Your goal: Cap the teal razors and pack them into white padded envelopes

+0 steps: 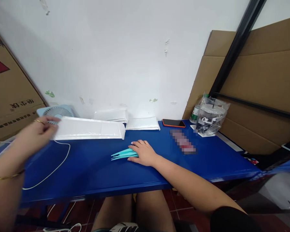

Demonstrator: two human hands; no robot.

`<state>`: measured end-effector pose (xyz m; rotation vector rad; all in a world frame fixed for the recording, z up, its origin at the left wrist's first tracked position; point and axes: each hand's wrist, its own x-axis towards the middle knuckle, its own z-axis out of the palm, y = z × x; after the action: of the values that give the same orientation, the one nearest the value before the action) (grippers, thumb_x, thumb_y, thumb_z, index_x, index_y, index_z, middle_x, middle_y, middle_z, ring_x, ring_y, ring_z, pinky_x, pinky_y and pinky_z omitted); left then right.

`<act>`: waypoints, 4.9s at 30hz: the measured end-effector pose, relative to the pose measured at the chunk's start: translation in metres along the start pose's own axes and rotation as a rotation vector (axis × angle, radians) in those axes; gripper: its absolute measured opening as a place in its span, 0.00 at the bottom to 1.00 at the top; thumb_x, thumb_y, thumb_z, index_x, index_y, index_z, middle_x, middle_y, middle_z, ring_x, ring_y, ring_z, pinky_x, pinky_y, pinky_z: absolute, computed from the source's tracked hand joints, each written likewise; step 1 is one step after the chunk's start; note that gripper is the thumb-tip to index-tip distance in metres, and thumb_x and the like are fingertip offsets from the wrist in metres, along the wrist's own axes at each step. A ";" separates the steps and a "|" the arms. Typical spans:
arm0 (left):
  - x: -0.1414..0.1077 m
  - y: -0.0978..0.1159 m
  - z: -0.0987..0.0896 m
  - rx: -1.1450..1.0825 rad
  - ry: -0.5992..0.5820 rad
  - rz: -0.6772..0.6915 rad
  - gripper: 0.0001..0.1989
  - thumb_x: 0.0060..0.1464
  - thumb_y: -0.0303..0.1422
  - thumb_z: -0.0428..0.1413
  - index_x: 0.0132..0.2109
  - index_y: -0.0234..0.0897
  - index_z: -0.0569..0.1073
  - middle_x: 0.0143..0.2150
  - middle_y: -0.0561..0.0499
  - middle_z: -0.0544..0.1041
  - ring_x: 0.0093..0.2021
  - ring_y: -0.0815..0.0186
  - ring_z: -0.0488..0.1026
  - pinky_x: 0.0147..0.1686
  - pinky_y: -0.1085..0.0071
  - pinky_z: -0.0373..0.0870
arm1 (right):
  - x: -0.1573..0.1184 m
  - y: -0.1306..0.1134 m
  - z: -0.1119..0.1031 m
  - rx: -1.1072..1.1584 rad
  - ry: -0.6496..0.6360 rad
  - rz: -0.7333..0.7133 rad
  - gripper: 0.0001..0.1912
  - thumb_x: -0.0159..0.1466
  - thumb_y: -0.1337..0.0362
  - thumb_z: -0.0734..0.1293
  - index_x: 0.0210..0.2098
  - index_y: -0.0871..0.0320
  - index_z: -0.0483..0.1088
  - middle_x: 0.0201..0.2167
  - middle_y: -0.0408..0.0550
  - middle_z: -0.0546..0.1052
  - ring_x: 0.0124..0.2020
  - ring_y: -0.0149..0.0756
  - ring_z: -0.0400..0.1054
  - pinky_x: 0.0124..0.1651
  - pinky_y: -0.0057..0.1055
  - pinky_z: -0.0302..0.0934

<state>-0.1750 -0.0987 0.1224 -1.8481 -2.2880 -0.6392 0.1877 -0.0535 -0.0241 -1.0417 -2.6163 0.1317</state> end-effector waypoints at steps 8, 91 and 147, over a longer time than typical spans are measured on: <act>0.012 -0.001 0.112 0.266 -0.018 0.117 0.21 0.58 0.34 0.40 0.56 0.34 0.64 0.50 0.37 0.72 0.50 0.48 0.69 0.43 0.56 0.66 | -0.003 -0.006 -0.001 0.006 -0.023 0.023 0.35 0.60 0.40 0.56 0.61 0.53 0.57 0.60 0.53 0.62 0.56 0.49 0.54 0.55 0.45 0.49; 0.012 0.126 0.178 -0.230 -0.467 0.555 0.17 0.56 0.41 0.45 0.31 0.40 0.74 0.32 0.50 0.77 0.34 0.62 0.71 0.29 0.70 0.61 | 0.014 0.117 -0.033 0.345 -0.037 0.227 0.06 0.55 0.62 0.70 0.30 0.59 0.74 0.34 0.45 0.68 0.34 0.32 0.64 0.37 0.28 0.59; -0.007 0.141 0.169 -0.278 -0.675 0.749 0.12 0.52 0.43 0.52 0.33 0.41 0.74 0.29 0.54 0.74 0.29 0.68 0.69 0.27 0.72 0.59 | 0.011 0.078 -0.039 0.381 -0.244 0.131 0.06 0.54 0.64 0.72 0.31 0.59 0.74 0.32 0.44 0.65 0.30 0.28 0.61 0.32 0.26 0.56</act>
<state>-0.0110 -0.0142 0.0019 -3.1629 -1.5508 -0.2279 0.2436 0.0098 -0.0004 -1.1112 -2.5778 0.7990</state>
